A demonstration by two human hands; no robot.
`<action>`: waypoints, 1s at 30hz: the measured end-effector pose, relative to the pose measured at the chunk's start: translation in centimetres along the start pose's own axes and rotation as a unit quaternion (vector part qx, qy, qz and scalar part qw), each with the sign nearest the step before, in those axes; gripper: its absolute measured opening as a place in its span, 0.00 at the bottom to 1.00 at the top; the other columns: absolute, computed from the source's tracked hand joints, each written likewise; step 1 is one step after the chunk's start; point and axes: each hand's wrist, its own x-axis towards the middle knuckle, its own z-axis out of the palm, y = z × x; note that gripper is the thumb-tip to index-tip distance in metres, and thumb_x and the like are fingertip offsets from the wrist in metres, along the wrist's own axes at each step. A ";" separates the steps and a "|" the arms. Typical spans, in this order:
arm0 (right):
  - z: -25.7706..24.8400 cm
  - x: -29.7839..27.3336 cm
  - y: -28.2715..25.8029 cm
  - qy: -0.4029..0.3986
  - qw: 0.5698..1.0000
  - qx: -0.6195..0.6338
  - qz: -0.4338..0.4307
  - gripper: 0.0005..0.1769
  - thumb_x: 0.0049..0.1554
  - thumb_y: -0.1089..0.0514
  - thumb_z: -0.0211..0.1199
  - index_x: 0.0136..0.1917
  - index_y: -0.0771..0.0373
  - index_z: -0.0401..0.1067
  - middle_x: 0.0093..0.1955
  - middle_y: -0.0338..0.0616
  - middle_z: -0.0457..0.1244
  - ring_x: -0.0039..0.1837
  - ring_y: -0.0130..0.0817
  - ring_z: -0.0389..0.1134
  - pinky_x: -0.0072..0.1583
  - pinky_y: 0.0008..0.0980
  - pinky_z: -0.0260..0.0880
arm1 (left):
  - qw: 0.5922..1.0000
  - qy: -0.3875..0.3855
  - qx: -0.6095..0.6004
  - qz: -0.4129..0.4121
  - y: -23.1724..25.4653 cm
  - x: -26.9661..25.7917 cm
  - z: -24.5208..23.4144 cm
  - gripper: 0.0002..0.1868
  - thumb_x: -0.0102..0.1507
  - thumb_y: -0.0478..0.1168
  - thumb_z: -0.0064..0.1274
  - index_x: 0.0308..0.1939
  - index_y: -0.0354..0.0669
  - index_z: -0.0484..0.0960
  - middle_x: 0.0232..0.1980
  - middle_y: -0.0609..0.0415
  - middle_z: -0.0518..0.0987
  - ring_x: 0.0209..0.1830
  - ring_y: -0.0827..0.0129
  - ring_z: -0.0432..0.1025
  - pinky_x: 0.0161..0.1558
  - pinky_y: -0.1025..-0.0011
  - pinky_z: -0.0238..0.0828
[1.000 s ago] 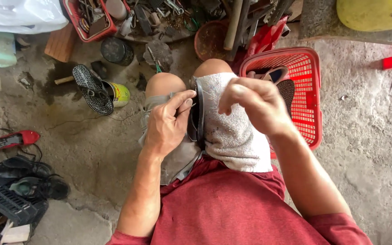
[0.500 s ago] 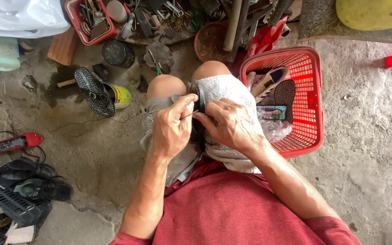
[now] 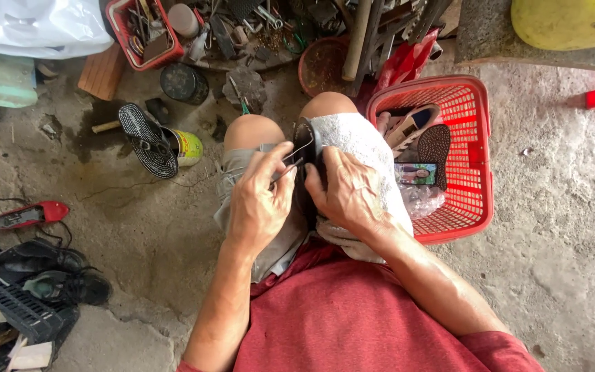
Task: The person sits on the floor and sews a black shoe using a needle and thread. They hold the shoe on their lap, pull the thread through the sole, and tighten the stitches repeatedly.
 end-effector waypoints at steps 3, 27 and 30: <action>-0.4 0.0 0.4 0.059 0.997 0.029 0.044 0.15 0.63 0.47 0.57 0.43 0.59 0.66 0.30 0.54 0.65 0.39 0.55 0.73 0.41 0.53 0.71 | 1.000 0.002 0.020 -0.007 0.1 -0.5 -1.2 0.16 0.67 0.31 0.49 0.59 0.39 0.78 0.52 0.42 0.75 0.40 0.51 0.79 0.34 0.60 0.83; -7.0 -0.3 2.7 -0.106 0.903 0.336 0.245 0.17 0.65 0.48 0.54 0.60 0.54 0.78 0.43 0.49 0.68 0.53 0.38 0.67 0.59 0.44 0.68 | 0.991 -0.128 -0.033 -0.009 1.1 -0.2 0.4 0.17 0.71 0.42 0.50 0.64 0.61 0.82 0.38 0.57 0.83 0.26 0.70 0.77 0.27 0.71 0.76; -5.3 -0.9 4.3 -0.096 0.908 0.317 0.256 0.16 0.65 0.47 0.56 0.60 0.54 0.77 0.43 0.54 0.68 0.54 0.39 0.68 0.58 0.47 0.68 | 0.992 -0.124 -0.035 0.002 1.7 0.9 1.0 0.18 0.72 0.39 0.49 0.65 0.56 0.81 0.36 0.54 0.83 0.24 0.71 0.74 0.27 0.73 0.76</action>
